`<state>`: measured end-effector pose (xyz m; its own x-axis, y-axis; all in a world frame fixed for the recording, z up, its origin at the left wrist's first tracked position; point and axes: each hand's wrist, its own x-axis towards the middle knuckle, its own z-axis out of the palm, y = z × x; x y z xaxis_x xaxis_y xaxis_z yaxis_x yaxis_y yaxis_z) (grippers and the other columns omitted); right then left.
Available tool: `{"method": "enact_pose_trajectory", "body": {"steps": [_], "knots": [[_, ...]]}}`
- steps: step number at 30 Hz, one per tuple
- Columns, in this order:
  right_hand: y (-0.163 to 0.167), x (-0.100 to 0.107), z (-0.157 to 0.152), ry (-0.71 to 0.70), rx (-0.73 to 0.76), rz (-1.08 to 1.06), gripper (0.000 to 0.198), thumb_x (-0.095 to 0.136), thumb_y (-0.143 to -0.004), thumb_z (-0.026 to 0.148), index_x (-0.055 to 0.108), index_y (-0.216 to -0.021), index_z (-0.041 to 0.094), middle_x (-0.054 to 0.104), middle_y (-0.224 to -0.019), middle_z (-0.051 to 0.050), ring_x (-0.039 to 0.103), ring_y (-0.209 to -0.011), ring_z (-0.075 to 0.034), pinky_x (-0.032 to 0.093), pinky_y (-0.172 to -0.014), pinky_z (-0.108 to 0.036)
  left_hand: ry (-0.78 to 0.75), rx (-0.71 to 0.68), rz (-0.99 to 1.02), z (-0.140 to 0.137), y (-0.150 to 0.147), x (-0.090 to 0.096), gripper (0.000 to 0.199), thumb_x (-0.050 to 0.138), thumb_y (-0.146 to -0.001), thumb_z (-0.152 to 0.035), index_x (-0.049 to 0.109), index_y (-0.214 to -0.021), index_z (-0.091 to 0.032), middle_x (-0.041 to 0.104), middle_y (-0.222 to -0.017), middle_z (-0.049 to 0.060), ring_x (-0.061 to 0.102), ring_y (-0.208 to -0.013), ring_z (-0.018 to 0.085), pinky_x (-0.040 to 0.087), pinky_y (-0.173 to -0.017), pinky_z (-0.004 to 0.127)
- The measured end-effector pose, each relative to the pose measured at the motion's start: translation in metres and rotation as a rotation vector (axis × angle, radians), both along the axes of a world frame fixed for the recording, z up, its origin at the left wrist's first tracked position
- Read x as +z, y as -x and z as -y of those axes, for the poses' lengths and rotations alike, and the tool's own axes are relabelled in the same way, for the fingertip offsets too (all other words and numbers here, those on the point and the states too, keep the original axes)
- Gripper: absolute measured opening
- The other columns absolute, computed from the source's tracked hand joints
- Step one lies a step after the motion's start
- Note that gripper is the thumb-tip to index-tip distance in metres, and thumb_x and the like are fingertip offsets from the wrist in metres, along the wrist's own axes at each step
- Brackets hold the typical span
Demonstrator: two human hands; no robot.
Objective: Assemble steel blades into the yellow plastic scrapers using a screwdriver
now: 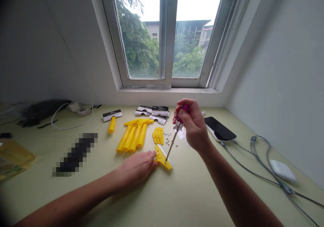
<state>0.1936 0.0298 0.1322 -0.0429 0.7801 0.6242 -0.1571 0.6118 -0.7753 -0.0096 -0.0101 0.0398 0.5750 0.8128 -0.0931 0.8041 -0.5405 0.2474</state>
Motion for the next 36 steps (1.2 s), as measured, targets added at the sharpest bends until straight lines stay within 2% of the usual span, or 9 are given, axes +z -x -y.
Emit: {"method": "enact_pose_trajectory", "body": {"steps": [15,23,27,31,33,36], "knots": [[0.001,-0.004,-0.003,0.004,0.015,-0.009,0.016,0.051,-0.087,0.023,0.052,-0.103,0.028,0.051,-0.09,-0.001,0.054,-0.07,-0.015,0.05,-0.06,-0.03,-0.007,-0.011,0.013,0.0,0.002,-0.004,0.035,0.025,-0.097,-0.042,0.051,-0.104,-0.019,0.064,-0.098,0.009,0.062,-0.083,0.022,0.049,-0.071,0.032],[0.008,0.0,0.013,-0.018,0.143,-0.052,0.009,0.051,-0.088,0.023,0.055,-0.096,0.026,0.051,-0.088,-0.002,0.052,-0.07,-0.015,0.047,-0.059,-0.03,-0.014,-0.012,0.036,0.0,0.003,-0.005,0.034,0.025,-0.097,-0.041,0.051,-0.101,-0.02,0.064,-0.095,0.008,0.062,-0.079,0.022,0.048,-0.067,0.031],[0.01,0.002,0.014,0.014,0.232,-0.116,0.003,0.052,-0.087,0.028,0.052,-0.088,0.025,0.048,-0.075,0.001,0.049,-0.059,-0.013,0.042,-0.049,-0.026,-0.01,-0.018,0.027,0.0,0.001,-0.003,0.035,0.024,-0.097,-0.041,0.051,-0.102,-0.019,0.064,-0.096,0.008,0.062,-0.08,0.021,0.047,-0.066,0.031],[0.011,0.006,0.014,0.115,0.33,-0.185,0.023,0.045,-0.091,0.039,0.045,-0.075,0.023,0.034,-0.053,0.007,0.03,-0.039,-0.008,0.029,-0.035,-0.02,-0.006,-0.016,0.011,0.001,0.0,-0.001,0.034,0.027,-0.097,-0.041,0.052,-0.103,-0.019,0.064,-0.098,0.009,0.062,-0.081,0.021,0.047,-0.066,0.03],[0.011,0.009,0.013,0.146,0.289,-0.17,0.028,0.044,-0.091,0.039,0.041,-0.069,0.022,0.032,-0.05,0.007,0.029,-0.038,-0.008,0.031,-0.035,-0.021,-0.005,-0.017,0.008,0.001,0.0,-0.001,0.034,0.027,-0.097,-0.04,0.052,-0.102,-0.019,0.064,-0.097,0.009,0.062,-0.08,0.021,0.047,-0.065,0.03],[0.008,0.014,0.012,0.163,0.094,0.022,0.026,0.047,-0.089,0.039,0.045,-0.07,0.021,0.045,-0.062,0.003,0.046,-0.051,-0.011,0.042,-0.048,-0.025,-0.013,-0.022,0.005,0.0,0.0,-0.002,0.033,0.028,-0.097,-0.04,0.052,-0.102,-0.018,0.064,-0.096,0.008,0.062,-0.079,0.021,0.047,-0.064,0.03]]}}
